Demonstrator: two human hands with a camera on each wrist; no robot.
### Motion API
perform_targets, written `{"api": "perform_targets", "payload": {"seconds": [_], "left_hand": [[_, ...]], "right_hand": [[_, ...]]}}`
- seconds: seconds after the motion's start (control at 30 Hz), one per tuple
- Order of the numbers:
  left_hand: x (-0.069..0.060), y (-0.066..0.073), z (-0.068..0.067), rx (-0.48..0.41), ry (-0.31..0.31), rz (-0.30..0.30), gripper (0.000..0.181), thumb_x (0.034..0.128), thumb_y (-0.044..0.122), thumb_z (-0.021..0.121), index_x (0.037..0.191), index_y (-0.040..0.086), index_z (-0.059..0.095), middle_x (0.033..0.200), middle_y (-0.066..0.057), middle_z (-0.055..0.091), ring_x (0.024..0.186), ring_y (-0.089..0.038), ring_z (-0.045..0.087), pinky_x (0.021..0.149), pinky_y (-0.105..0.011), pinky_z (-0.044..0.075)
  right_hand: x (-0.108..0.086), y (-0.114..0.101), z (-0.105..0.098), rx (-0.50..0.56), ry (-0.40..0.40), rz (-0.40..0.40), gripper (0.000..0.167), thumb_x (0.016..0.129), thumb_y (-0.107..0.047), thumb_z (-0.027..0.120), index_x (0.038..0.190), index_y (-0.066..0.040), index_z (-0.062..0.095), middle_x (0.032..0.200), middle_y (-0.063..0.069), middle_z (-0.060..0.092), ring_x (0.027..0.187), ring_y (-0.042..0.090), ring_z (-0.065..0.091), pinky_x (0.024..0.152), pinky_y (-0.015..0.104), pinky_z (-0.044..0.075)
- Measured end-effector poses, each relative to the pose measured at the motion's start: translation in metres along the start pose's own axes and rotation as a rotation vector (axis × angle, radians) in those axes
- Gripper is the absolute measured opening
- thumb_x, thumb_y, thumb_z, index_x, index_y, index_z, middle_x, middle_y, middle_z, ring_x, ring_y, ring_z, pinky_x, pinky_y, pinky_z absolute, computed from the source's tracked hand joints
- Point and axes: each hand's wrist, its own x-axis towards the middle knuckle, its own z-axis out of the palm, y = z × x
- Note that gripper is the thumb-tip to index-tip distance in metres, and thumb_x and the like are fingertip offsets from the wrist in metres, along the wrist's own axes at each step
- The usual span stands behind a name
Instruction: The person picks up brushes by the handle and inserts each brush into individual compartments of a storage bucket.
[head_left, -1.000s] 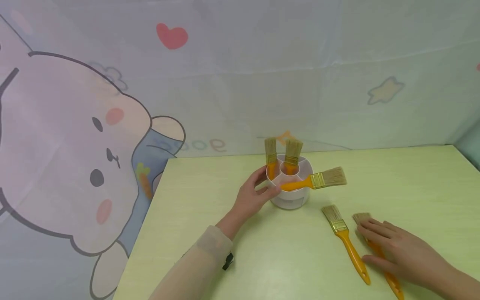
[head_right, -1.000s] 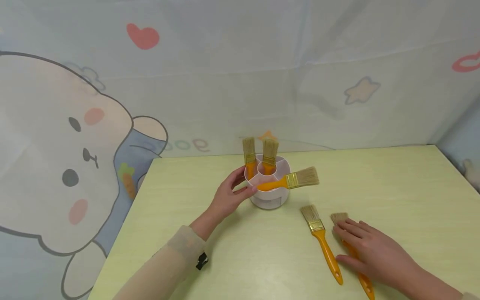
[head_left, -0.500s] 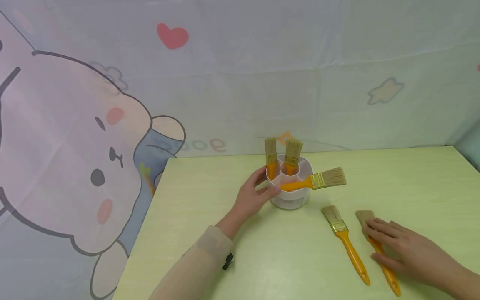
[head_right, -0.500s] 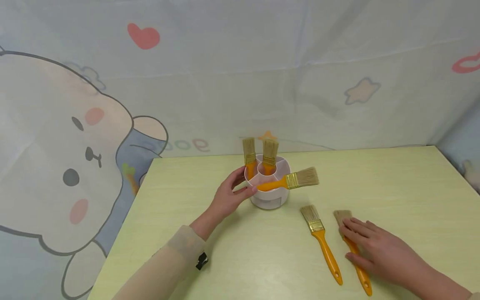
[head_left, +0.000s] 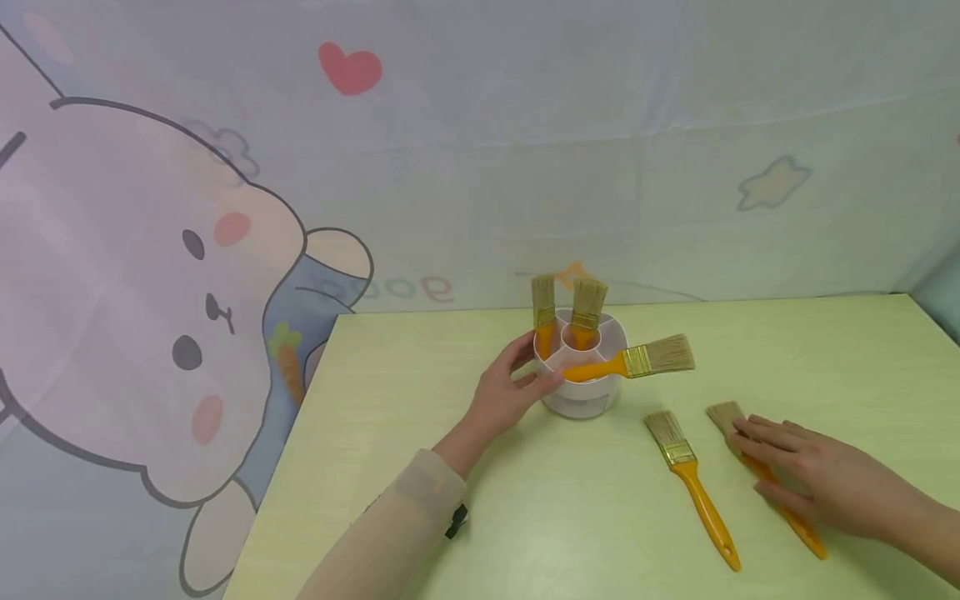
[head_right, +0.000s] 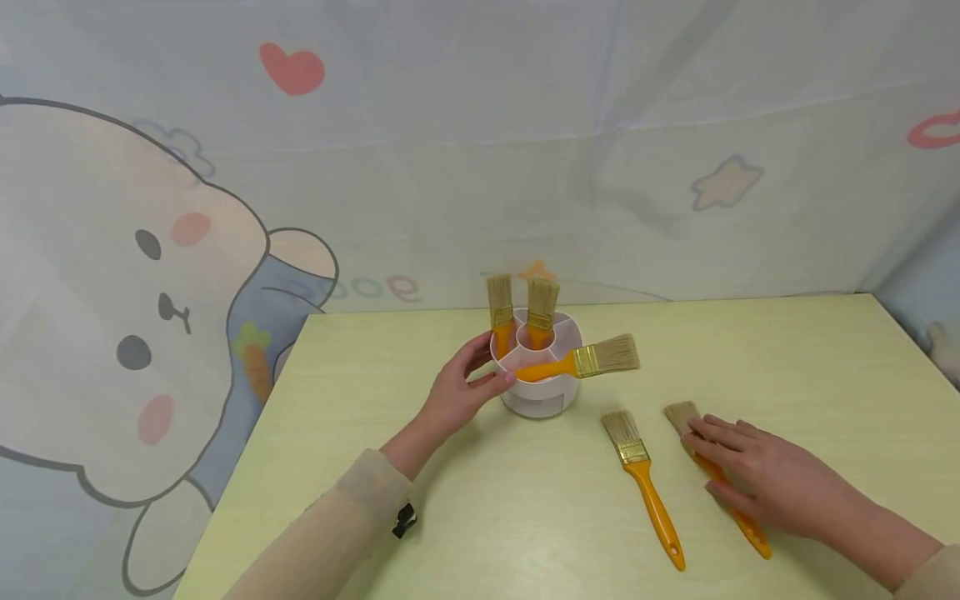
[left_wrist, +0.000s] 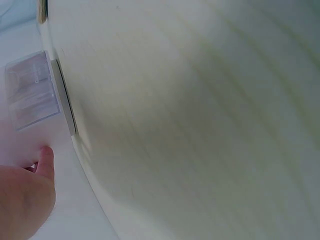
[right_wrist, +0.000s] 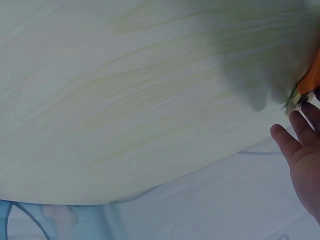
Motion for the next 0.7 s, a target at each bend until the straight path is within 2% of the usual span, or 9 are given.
{"api": "perform_targets", "payload": {"seconds": [0.03,0.07,0.17,0.27,0.3,0.4,0.5,0.6,0.7], "left_hand": [[0.0,0.0,0.0,0.002,0.0,-0.001,0.074,0.0986,0.031,0.081,0.163,0.02,0.045,0.161,0.0,0.052,0.148,-0.022,0.05,0.117,-0.043,0.05],[0.0,0.0,0.0,0.003,-0.001,-0.001,0.074,0.0986,0.031,0.081,0.163,0.02,0.045,0.161,0.0,0.052,0.148,-0.022,0.05,0.117,-0.042,0.05],[0.0,-0.001,0.0,0.004,-0.002,-0.002,0.074,0.0985,0.03,0.081,0.163,0.02,0.045,0.161,0.001,0.051,0.148,-0.021,0.049,0.117,-0.041,0.05],[0.0,-0.001,0.0,0.0,-0.003,-0.003,0.074,0.0987,0.03,0.081,0.162,0.019,0.045,0.161,0.0,0.051,0.148,-0.022,0.049,0.118,-0.042,0.05],[0.0,-0.001,0.0,-0.002,-0.003,-0.003,0.074,0.0986,0.03,0.081,0.162,0.019,0.045,0.161,0.0,0.051,0.148,-0.022,0.049,0.118,-0.042,0.049],[0.0,-0.001,0.0,-0.006,-0.004,-0.003,0.074,0.0987,0.03,0.081,0.162,0.019,0.045,0.161,-0.001,0.051,0.148,-0.023,0.049,0.118,-0.044,0.049],[0.0,-0.001,0.0,-0.008,-0.005,-0.002,0.073,0.0984,0.03,0.081,0.162,0.019,0.046,0.161,-0.001,0.051,0.148,-0.023,0.049,0.119,-0.045,0.048],[0.0,-0.001,0.0,-0.008,-0.005,-0.002,0.073,0.0986,0.03,0.081,0.162,0.02,0.046,0.161,-0.001,0.051,0.148,-0.024,0.049,0.119,-0.046,0.048],[0.0,-0.001,0.0,-0.009,-0.003,-0.003,0.073,0.0986,0.03,0.081,0.162,0.02,0.046,0.161,0.0,0.051,0.148,-0.023,0.049,0.118,-0.044,0.049]], "right_hand": [[0.0,0.002,0.0,-0.004,0.001,-0.002,0.063,0.088,-0.045,0.087,0.14,-0.014,0.072,0.15,0.006,0.063,0.128,0.026,0.066,0.12,0.004,0.003],[-0.001,0.004,0.0,0.0,0.002,-0.005,0.062,0.089,-0.045,0.087,0.14,-0.014,0.072,0.149,0.007,0.064,0.133,0.025,0.064,0.12,0.005,0.003],[-0.002,0.01,0.001,0.013,0.009,-0.025,0.059,0.097,-0.049,0.078,0.142,-0.013,0.07,0.154,0.006,0.06,0.153,0.009,0.04,0.123,0.007,0.005],[-0.002,0.014,0.002,0.038,0.032,-0.062,0.058,0.105,-0.053,0.065,0.146,-0.012,0.067,0.164,0.001,0.048,0.156,-0.008,0.014,0.126,0.011,0.007],[-0.002,0.015,0.002,0.042,0.039,-0.071,0.058,0.107,-0.055,0.06,0.147,-0.013,0.066,0.166,-0.002,0.043,0.157,-0.008,0.012,0.127,0.011,0.007],[-0.001,0.017,0.001,0.052,0.054,-0.082,0.059,0.108,-0.055,0.055,0.149,-0.014,0.064,0.168,-0.006,0.038,0.158,-0.007,0.013,0.127,0.012,0.007],[-0.002,0.015,-0.001,0.036,0.041,-0.033,0.061,0.101,-0.051,0.072,0.148,-0.013,0.064,0.161,0.003,0.052,0.156,-0.008,0.015,0.127,0.012,0.006],[-0.003,0.012,-0.004,0.005,-0.011,0.073,0.072,0.087,-0.043,0.088,0.146,-0.009,0.065,0.149,0.015,0.063,0.156,0.017,0.039,0.128,0.015,0.0],[-0.004,0.008,-0.006,-0.015,-0.077,0.178,0.077,0.082,-0.04,0.091,0.145,-0.004,0.065,0.146,0.022,0.063,0.136,0.038,0.059,0.133,0.029,0.002]]}}
